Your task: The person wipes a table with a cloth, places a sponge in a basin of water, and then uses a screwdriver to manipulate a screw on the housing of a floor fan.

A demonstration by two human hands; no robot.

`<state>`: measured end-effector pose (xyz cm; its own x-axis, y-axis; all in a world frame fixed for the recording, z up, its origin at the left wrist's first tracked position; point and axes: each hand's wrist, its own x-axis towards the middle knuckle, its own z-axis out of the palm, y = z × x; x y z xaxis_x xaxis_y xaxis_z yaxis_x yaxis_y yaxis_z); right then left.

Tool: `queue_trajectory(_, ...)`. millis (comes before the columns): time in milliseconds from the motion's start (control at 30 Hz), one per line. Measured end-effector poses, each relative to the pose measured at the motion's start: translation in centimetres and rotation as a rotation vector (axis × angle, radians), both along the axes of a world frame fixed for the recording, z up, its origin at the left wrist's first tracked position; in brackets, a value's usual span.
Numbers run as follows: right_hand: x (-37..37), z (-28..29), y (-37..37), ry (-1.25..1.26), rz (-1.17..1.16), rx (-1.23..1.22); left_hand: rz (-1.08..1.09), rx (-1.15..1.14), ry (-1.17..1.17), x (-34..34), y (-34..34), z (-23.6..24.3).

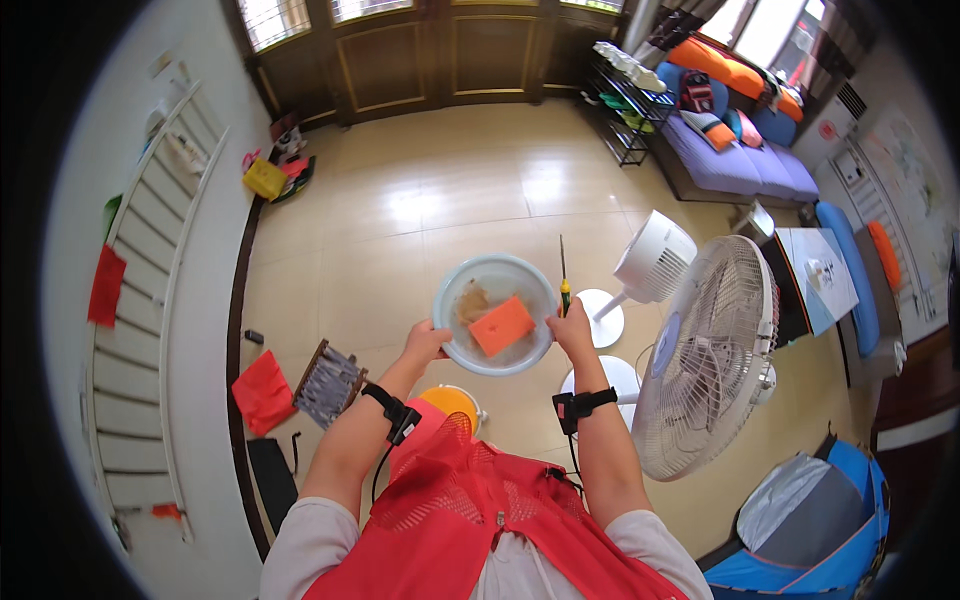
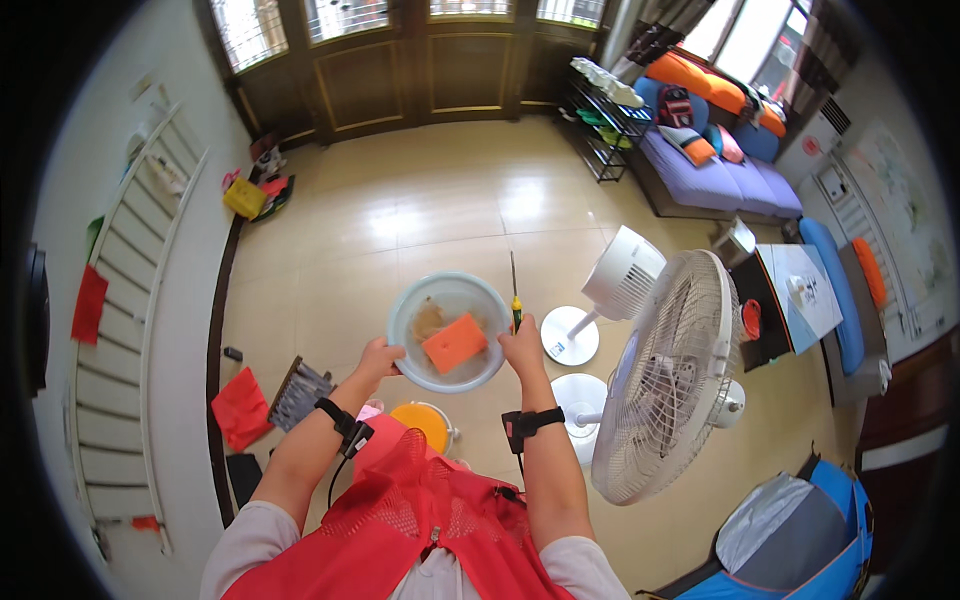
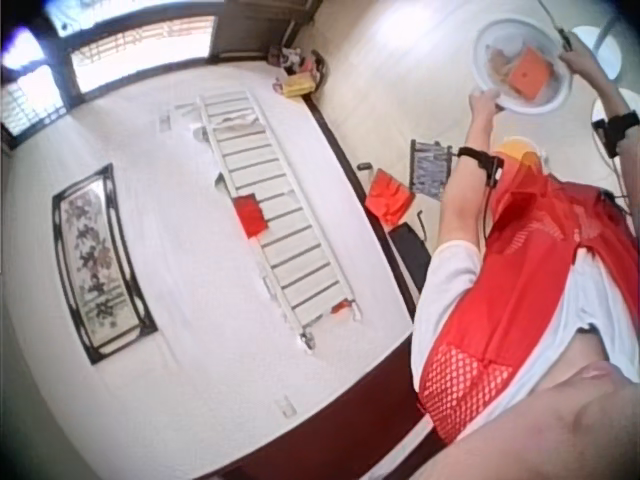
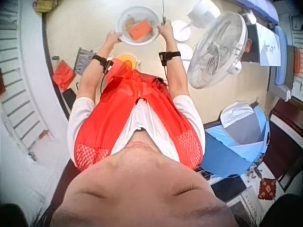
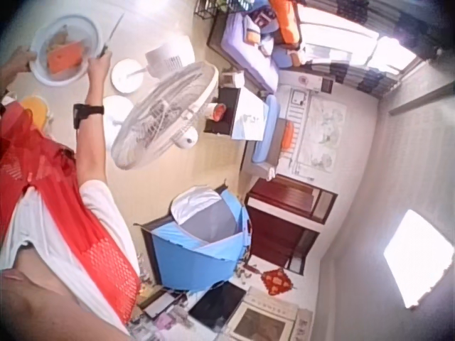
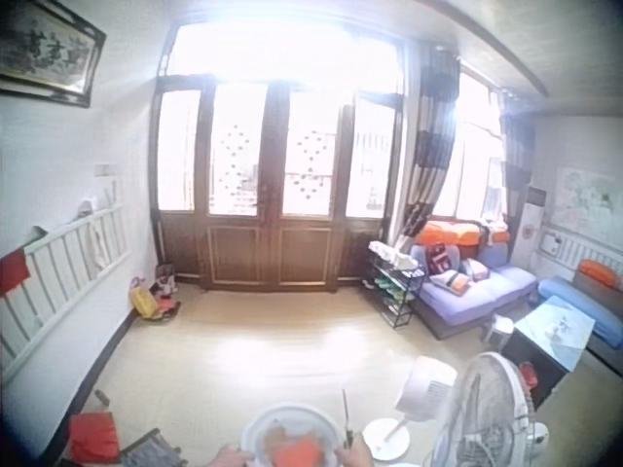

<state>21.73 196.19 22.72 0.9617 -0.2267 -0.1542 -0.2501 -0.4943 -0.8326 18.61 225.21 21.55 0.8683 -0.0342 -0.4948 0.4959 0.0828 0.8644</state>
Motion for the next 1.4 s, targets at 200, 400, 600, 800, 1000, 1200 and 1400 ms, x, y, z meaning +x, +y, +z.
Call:
queue_trajectory(200, 4.3, -4.1, -2.3, 0.121, -0.175, 0.036, -0.275, 0.071, 0.015, 10.5, -1.2, -2.5)
queue_trajectory(400, 9.0, -9.3, -1.5, 0.208, -0.419, 0.009, -0.498, 0.113, -0.021, 21.5, -2.6, -7.8)
queue_trajectory(600, 13.3, -16.5, -1.0, 0.159, -0.591, 0.13, -0.694, 0.323, -0.068, 30.6, -4.2, -15.8)
queue_trajectory(800, 16.8, -24.9, -2.9, 0.22, -0.614, 0.299, -0.68, 0.221, -0.043, 35.2, -6.9, -25.5)
queue_trajectory(1000, 18.1, -35.1, -6.0, 0.263, -0.608, 0.438, -0.658, 0.16, 0.087, 36.5, -9.8, -36.4)
queue_trajectory(1200, 17.9, -45.7, -9.3, 0.407, -0.587, 0.461, -0.68, 0.098, 0.181, 36.0, -13.1, -47.3)
queue_trajectory(1400, 18.0, -56.5, -11.7, 0.495, -0.658, 0.531, -0.791, 0.092, 0.29, 37.0, -15.8, -59.0)
